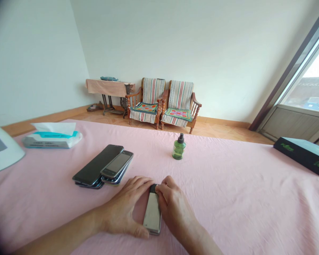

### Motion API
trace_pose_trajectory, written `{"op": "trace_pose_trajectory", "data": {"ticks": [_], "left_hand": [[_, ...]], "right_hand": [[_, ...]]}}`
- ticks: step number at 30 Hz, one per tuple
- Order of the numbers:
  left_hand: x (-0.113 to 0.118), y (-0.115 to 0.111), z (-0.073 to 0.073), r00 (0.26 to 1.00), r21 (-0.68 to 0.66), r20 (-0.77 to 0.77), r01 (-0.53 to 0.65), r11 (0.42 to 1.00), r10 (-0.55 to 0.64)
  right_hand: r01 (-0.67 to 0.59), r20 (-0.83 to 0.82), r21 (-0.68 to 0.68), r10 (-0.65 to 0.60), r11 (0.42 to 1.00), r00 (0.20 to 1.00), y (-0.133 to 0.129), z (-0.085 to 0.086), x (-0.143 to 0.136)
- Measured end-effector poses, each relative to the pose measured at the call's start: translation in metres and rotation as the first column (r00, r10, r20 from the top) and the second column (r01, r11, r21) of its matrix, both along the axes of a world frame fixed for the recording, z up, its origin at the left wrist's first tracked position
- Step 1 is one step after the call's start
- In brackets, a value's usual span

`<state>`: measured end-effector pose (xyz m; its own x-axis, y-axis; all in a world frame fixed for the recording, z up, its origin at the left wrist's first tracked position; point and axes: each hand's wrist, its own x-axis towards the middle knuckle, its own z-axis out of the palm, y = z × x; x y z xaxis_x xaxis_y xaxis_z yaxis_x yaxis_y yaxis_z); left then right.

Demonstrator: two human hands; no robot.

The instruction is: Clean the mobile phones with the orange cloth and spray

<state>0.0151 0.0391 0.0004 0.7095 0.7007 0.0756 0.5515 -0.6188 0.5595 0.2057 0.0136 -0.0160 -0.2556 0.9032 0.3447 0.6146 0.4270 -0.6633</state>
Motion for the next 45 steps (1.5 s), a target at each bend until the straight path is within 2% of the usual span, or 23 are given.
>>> {"op": "trace_pose_trajectory", "data": {"ticks": [11, 17, 23, 28, 33, 45], "left_hand": [[-0.001, 0.0008, -0.0018, 1.0, 0.002, 0.029, -0.009, 1.0, 0.009], [0.0001, 0.0008, -0.0002, 1.0, 0.009, 0.021, 0.011, 1.0, -0.011], [-0.0001, 0.0, -0.0004, 1.0, 0.002, 0.028, 0.002, 1.0, -0.002], [-0.0001, -0.0001, -0.002, 0.999, 0.004, 0.035, 0.001, 1.0, -0.001], [0.0, 0.0002, -0.0016, 0.999, -0.004, 0.04, -0.005, 1.0, 0.005], [0.0007, -0.0002, 0.0013, 1.0, -0.004, 0.028, -0.003, 1.0, 0.003]], "right_hand": [[0.021, 0.006, -0.023, -0.021, 1.0, 1.0, -0.0004, 0.0054, -0.0002], [0.048, -0.026, 0.042, -0.047, 0.998, 0.999, 0.0051, -0.0025, -0.0007], [-0.028, -0.028, 0.0, 0.028, 1.0, 0.999, 0.0047, -0.0031, -0.002], [-0.002, -0.008, -0.002, 0.002, 1.0, 1.0, 0.0058, -0.001, -0.0002], [-0.039, -0.016, -0.016, 0.039, 0.999, 0.999, 0.0048, 0.0009, -0.002], [-0.003, -0.011, 0.029, 0.003, 1.0, 1.0, 0.0052, 0.0021, -0.0018]]}}
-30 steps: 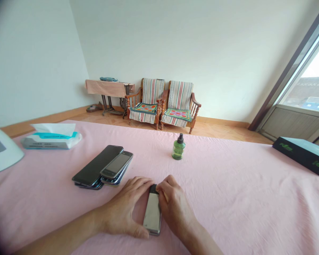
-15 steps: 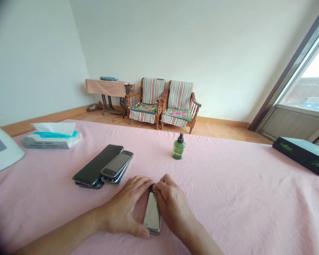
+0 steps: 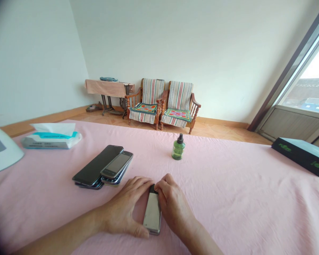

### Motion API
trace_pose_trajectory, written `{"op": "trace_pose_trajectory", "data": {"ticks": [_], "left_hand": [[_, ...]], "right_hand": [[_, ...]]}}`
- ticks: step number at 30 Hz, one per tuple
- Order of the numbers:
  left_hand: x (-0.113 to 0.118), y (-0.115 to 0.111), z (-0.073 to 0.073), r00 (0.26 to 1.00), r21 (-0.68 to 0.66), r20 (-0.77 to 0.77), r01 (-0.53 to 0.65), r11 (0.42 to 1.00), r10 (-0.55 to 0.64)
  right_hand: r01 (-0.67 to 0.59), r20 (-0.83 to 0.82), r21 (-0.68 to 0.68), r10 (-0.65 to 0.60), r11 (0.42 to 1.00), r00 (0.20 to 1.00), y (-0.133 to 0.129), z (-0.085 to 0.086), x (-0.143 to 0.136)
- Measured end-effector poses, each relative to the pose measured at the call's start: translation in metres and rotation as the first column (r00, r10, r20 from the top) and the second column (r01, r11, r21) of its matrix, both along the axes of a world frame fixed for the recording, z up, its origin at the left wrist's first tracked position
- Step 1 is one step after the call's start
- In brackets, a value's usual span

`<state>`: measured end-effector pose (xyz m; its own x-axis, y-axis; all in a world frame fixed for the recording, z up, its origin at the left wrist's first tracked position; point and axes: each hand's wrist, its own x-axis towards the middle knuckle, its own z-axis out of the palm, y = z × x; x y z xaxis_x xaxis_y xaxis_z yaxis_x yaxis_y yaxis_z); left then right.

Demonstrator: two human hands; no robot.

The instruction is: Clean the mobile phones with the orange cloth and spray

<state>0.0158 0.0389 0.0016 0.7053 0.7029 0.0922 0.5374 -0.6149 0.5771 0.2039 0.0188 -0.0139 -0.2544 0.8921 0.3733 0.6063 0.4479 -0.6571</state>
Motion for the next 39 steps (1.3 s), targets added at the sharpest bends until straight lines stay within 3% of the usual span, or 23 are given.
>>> {"op": "trace_pose_trajectory", "data": {"ticks": [39], "left_hand": [[-0.0008, 0.0005, -0.0016, 1.0, 0.002, 0.003, -0.006, 1.0, 0.006]], "right_hand": [[-0.08, 0.002, -0.018, 0.08, 0.997, 0.997, 0.0009, 0.001, 0.0018]]}}
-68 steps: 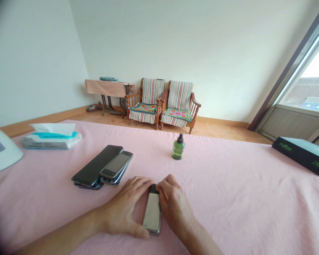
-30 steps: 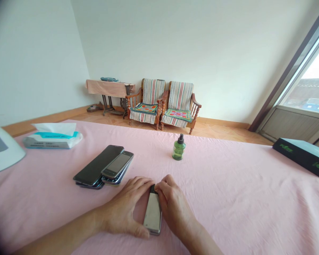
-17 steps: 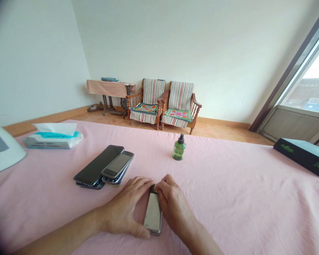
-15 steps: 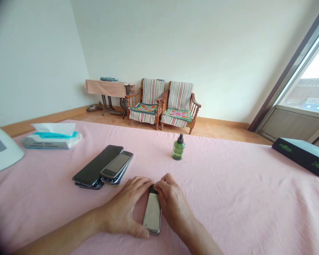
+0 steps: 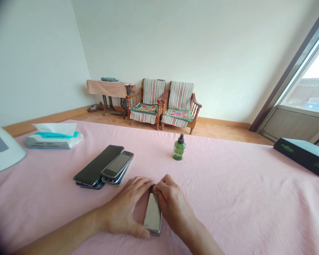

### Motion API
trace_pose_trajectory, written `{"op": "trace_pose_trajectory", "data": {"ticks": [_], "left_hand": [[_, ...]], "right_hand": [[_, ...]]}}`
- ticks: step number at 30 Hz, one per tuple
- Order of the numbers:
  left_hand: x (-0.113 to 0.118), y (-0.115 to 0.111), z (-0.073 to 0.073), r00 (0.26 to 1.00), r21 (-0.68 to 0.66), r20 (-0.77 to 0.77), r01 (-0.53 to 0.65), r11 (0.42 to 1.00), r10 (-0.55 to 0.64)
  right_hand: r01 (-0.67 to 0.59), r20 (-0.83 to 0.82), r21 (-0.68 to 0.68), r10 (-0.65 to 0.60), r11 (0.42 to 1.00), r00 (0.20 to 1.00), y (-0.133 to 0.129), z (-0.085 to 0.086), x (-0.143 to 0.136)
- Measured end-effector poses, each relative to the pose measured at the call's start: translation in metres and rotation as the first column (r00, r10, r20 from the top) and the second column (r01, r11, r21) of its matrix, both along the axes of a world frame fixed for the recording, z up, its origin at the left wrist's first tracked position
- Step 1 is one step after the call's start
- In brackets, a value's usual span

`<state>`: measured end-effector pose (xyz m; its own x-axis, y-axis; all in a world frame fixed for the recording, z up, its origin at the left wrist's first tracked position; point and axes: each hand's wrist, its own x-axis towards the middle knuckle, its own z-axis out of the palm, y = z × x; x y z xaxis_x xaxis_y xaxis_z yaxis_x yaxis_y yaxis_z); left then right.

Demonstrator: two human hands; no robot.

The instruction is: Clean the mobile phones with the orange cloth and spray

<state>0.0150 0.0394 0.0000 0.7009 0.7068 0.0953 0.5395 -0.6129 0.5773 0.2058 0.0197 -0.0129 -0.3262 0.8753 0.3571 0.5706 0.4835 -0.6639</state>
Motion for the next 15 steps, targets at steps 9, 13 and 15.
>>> {"op": "trace_pose_trajectory", "data": {"ticks": [9, 13, 15], "left_hand": [[0.0, 0.0, 0.002, 0.999, -0.015, -0.05, -0.008, 1.0, 0.007], [-0.001, -0.001, 0.003, 0.996, -0.041, -0.085, -0.002, 0.999, -0.002], [-0.001, -0.002, 0.003, 0.994, -0.06, -0.11, -0.023, 0.998, 0.017]], "right_hand": [[0.024, 0.034, -0.057, -0.022, 0.998, 0.999, -0.008, 0.008, 0.005], [0.134, 0.033, 0.003, -0.134, 0.991, 0.99, -0.005, 0.004, 0.013], [0.156, 0.031, 0.005, -0.156, 0.988, 0.987, -0.003, 0.002, 0.015]]}}
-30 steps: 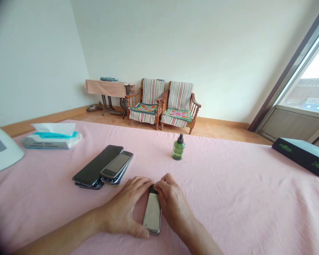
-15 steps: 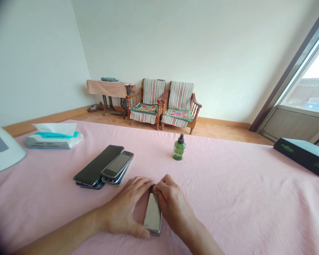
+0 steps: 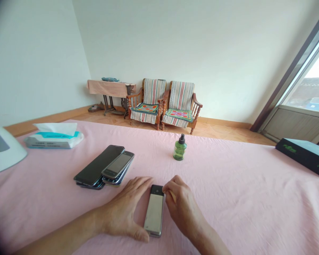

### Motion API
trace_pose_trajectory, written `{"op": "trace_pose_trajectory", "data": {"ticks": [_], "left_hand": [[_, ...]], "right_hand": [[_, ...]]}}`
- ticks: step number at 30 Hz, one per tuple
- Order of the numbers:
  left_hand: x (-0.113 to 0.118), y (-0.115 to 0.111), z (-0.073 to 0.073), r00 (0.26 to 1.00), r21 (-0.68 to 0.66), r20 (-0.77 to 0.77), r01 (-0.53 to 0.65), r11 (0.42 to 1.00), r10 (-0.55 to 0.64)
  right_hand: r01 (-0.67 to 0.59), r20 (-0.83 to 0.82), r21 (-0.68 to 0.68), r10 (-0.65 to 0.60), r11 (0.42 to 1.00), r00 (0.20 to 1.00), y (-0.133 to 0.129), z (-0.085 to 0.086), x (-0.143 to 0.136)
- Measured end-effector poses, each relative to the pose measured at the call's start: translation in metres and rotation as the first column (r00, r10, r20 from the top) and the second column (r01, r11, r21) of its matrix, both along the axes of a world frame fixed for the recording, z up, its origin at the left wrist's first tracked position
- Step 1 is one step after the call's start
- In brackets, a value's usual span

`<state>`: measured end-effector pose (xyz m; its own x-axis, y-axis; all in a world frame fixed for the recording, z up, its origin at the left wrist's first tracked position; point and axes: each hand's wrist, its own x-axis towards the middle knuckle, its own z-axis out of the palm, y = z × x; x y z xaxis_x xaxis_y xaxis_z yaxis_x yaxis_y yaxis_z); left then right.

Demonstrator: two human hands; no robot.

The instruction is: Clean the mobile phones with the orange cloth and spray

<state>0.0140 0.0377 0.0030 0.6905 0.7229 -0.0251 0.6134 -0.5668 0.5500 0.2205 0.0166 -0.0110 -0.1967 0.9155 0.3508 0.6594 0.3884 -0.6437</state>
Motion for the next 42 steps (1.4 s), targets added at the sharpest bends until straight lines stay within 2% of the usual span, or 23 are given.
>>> {"op": "trace_pose_trajectory", "data": {"ticks": [7, 13, 22, 26, 31, 38, 42], "left_hand": [[0.002, 0.002, -0.002, 0.999, 0.031, 0.047, 0.002, 1.0, -0.003], [0.003, 0.002, -0.003, 0.997, 0.049, 0.075, -0.004, 0.999, 0.001], [0.004, 0.001, 0.0, 0.997, 0.047, 0.079, -0.008, 0.999, 0.005], [0.003, 0.002, -0.002, 0.995, 0.055, 0.097, -0.001, 0.999, -0.004], [0.002, 0.002, -0.002, 0.997, 0.057, 0.072, 0.002, 0.998, -0.007], [0.004, 0.002, -0.003, 0.998, 0.049, 0.07, -0.01, 0.999, 0.006], [0.003, 0.002, -0.004, 0.998, 0.05, 0.055, -0.009, 0.999, 0.006]], "right_hand": [[-0.075, -0.011, -0.016, 0.075, 0.997, 0.997, 0.001, 0.0, -0.011], [-0.095, 0.101, 0.021, 0.092, 0.995, 0.991, 0.001, 0.002, -0.025], [-0.051, 0.051, 0.004, 0.05, 0.999, 0.997, -0.001, -0.005, -0.017], [-0.106, 0.06, -0.028, 0.107, 0.994, 0.992, -0.007, -0.002, -0.017], [-0.075, 0.1, -0.054, 0.08, 0.996, 0.992, -0.006, 0.004, -0.009], [-0.122, 0.132, -0.006, 0.122, 0.992, 0.984, -0.005, 0.003, -0.021], [-0.081, 0.129, -0.027, 0.084, 0.996, 0.988, -0.004, 0.005, -0.012]]}}
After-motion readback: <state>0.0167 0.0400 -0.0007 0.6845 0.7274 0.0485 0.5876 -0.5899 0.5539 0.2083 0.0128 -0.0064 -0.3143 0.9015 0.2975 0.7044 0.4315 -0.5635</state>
